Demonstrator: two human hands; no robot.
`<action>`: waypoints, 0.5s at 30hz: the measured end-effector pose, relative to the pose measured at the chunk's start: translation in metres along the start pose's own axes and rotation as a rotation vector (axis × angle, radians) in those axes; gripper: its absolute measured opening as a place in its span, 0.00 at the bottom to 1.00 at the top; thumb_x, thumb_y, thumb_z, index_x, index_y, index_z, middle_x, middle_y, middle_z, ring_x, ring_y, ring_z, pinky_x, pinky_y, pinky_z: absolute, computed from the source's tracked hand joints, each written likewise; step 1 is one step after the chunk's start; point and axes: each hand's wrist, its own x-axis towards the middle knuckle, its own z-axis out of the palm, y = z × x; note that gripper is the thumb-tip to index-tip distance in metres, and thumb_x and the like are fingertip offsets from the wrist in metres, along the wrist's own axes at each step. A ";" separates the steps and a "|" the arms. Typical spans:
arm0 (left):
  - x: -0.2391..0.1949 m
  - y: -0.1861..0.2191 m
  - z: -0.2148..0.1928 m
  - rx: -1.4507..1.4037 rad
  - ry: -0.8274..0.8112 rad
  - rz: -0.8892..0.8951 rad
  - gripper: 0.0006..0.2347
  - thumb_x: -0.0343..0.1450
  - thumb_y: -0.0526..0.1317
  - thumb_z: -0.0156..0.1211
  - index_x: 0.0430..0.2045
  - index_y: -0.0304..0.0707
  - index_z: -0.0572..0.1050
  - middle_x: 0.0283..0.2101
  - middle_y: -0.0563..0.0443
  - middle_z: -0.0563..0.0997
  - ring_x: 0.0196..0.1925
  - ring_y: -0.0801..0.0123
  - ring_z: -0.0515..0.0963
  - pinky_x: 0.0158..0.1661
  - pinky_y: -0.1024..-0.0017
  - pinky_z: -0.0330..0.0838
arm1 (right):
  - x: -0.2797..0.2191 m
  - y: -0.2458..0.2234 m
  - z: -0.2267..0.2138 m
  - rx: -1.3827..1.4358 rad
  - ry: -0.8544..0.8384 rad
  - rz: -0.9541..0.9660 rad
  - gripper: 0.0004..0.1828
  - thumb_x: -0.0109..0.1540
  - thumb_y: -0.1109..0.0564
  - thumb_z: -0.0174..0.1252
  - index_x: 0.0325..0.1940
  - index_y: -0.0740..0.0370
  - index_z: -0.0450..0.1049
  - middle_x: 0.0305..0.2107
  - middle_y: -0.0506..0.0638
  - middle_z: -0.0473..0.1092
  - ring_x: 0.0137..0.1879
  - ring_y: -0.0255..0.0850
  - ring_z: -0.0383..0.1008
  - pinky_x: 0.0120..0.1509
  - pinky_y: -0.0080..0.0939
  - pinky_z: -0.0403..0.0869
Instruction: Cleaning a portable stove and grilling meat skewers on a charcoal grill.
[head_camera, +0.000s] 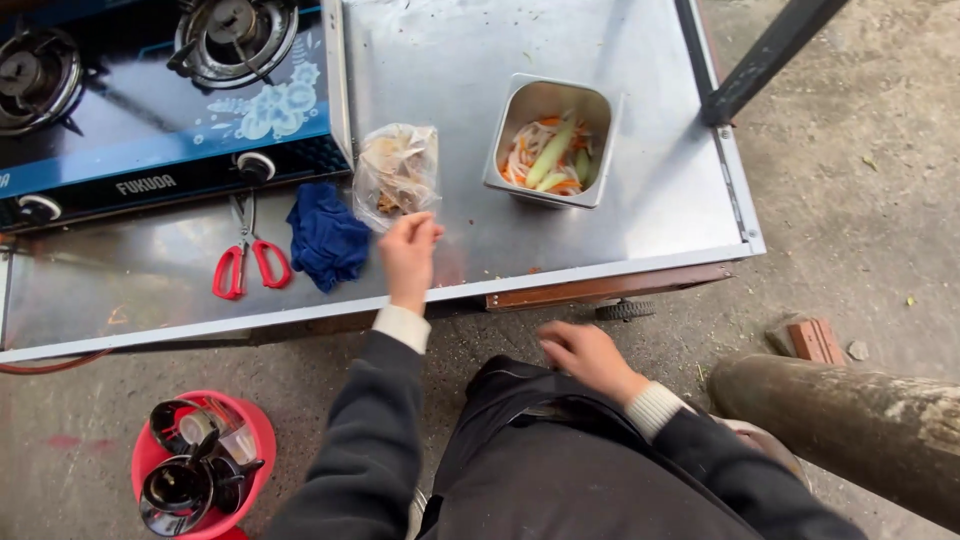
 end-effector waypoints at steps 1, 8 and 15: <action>-0.004 0.010 0.009 -0.087 -0.007 -0.021 0.05 0.70 0.32 0.62 0.36 0.35 0.83 0.28 0.43 0.86 0.30 0.69 0.83 0.33 0.73 0.79 | 0.020 -0.033 0.001 -0.011 -0.021 -0.137 0.15 0.67 0.52 0.55 0.54 0.56 0.78 0.31 0.54 0.83 0.43 0.61 0.82 0.51 0.60 0.78; -0.001 0.012 -0.043 0.317 0.352 0.618 0.06 0.71 0.31 0.62 0.37 0.45 0.80 0.46 0.56 0.79 0.47 0.61 0.79 0.52 0.65 0.72 | 0.180 -0.123 0.113 -0.445 -0.022 -0.310 0.16 0.65 0.50 0.49 0.56 0.54 0.68 0.24 0.56 0.78 0.35 0.61 0.83 0.40 0.58 0.80; 0.086 -0.019 -0.076 0.682 0.080 0.669 0.07 0.63 0.37 0.70 0.33 0.45 0.84 0.65 0.37 0.71 0.69 0.35 0.68 0.54 0.47 0.69 | 0.227 -0.201 0.067 -0.409 0.149 -0.128 0.35 0.68 0.59 0.48 0.78 0.65 0.48 0.35 0.71 0.78 0.46 0.66 0.83 0.53 0.63 0.81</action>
